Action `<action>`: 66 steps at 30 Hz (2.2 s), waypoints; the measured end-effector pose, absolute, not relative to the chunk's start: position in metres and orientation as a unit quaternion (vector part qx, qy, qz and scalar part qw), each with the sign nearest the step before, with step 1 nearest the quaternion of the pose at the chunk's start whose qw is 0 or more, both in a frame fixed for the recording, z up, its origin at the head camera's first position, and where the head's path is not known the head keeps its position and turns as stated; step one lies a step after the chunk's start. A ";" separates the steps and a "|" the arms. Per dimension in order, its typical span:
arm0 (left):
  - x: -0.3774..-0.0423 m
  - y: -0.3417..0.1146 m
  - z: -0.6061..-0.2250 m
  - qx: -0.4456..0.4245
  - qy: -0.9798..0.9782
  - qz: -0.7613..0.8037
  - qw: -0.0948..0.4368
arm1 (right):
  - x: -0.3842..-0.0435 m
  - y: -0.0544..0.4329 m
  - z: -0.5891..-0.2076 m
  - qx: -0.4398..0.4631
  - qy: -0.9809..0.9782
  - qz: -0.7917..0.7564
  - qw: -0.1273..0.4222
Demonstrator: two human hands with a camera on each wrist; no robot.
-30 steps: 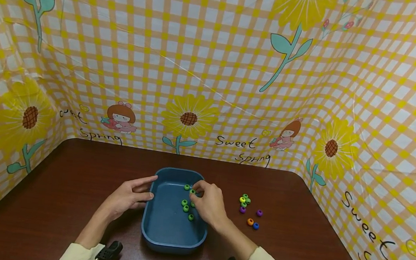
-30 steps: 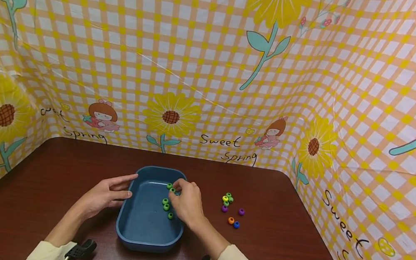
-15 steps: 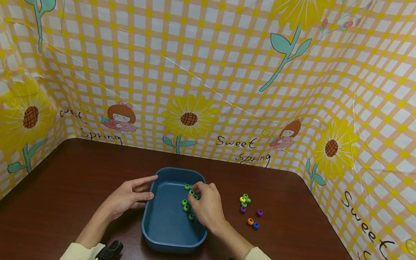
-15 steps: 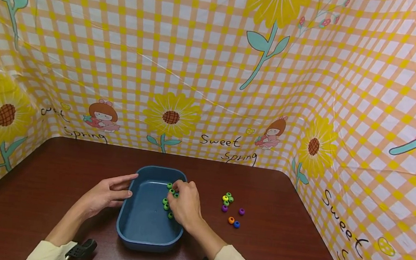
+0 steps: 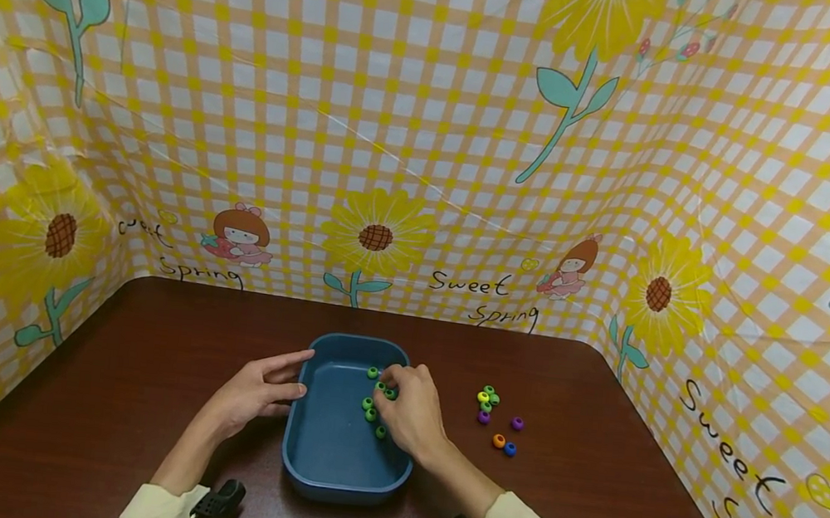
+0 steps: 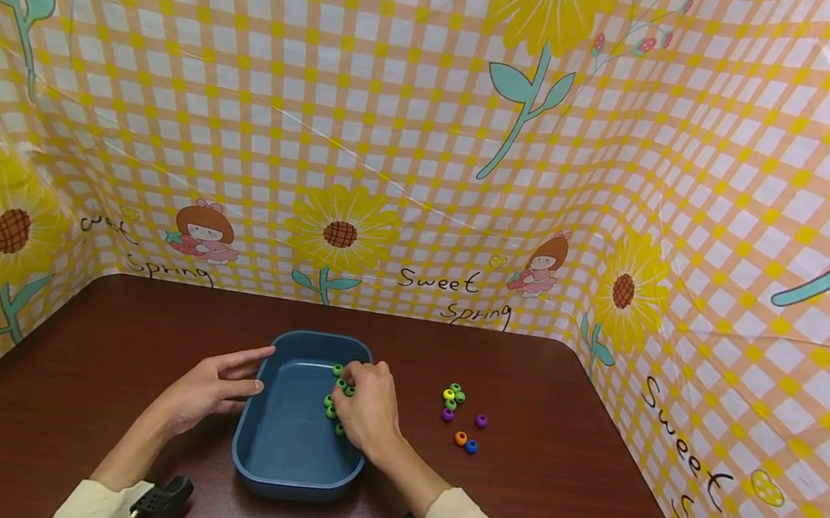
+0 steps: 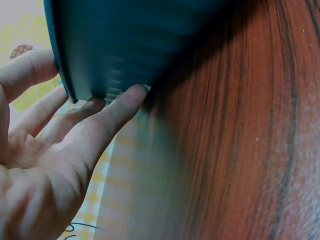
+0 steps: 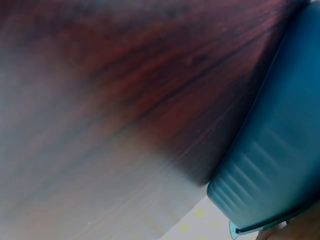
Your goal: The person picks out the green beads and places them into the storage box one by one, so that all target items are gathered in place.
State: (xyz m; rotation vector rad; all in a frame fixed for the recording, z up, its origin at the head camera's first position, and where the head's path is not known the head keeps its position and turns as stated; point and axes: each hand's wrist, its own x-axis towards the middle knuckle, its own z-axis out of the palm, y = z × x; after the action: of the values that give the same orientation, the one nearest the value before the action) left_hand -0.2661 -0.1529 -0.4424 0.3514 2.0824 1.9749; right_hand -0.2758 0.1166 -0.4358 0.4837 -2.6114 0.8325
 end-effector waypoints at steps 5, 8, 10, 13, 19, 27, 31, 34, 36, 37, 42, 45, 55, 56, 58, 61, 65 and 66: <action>-0.265 -0.153 -0.442 0.117 0.713 0.680 0.125 | -0.275 0.116 -0.436 0.171 -0.923 0.292 0.181; -0.265 -0.153 -0.442 0.119 0.712 0.681 0.124 | -0.275 0.115 -0.437 0.172 -0.921 0.297 0.186; -0.265 -0.153 -0.442 0.119 0.712 0.681 0.123 | -0.275 0.115 -0.437 0.176 -0.919 0.298 0.191; -0.265 -0.152 -0.443 0.117 0.714 0.680 0.122 | -0.275 0.115 -0.438 0.178 -0.917 0.299 0.193; -0.265 -0.151 -0.443 0.112 0.715 0.680 0.122 | -0.274 0.116 -0.438 0.174 -0.918 0.302 0.191; -0.265 -0.152 -0.442 0.122 0.712 0.680 0.126 | -0.274 0.115 -0.438 0.174 -0.920 0.299 0.186; -0.265 -0.152 -0.442 0.121 0.711 0.682 0.126 | -0.275 0.115 -0.438 0.175 -0.921 0.297 0.182; -0.265 -0.152 -0.442 0.121 0.711 0.682 0.126 | -0.274 0.115 -0.437 0.176 -0.920 0.299 0.180; -0.265 -0.152 -0.442 0.121 0.711 0.681 0.125 | -0.274 0.115 -0.437 0.175 -0.920 0.301 0.179; -0.265 -0.152 -0.442 0.121 0.712 0.681 0.124 | -0.274 0.115 -0.437 0.175 -0.920 0.301 0.179; -0.265 -0.152 -0.442 0.120 0.713 0.680 0.121 | -0.274 0.115 -0.438 0.174 -0.920 0.302 0.178; -0.265 -0.151 -0.442 0.120 0.714 0.680 0.120 | -0.274 0.115 -0.438 0.174 -0.920 0.304 0.178; -0.264 -0.150 -0.442 0.114 0.717 0.678 0.118 | -0.273 0.116 -0.437 0.171 -0.922 0.301 0.173; -0.264 -0.150 -0.442 0.114 0.717 0.678 0.117 | -0.273 0.116 -0.437 0.172 -0.922 0.301 0.173; -0.264 -0.150 -0.441 0.113 0.717 0.678 0.117 | -0.273 0.116 -0.437 0.172 -0.922 0.301 0.174; -0.265 -0.151 -0.441 0.113 0.716 0.679 0.118 | -0.274 0.115 -0.437 0.173 -0.921 0.302 0.174; -0.265 -0.151 -0.442 0.111 0.714 0.681 0.121 | -0.275 0.116 -0.437 0.177 -0.918 0.308 0.174; -0.265 -0.151 -0.442 0.112 0.714 0.680 0.122 | -0.275 0.116 -0.437 0.178 -0.917 0.312 0.173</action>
State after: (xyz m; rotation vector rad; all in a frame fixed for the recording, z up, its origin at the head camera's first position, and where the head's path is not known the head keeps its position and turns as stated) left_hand -0.2646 -0.1508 -0.4419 0.3267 2.0836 1.9861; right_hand -0.2750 0.1159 -0.4368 0.5043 -2.6019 0.8840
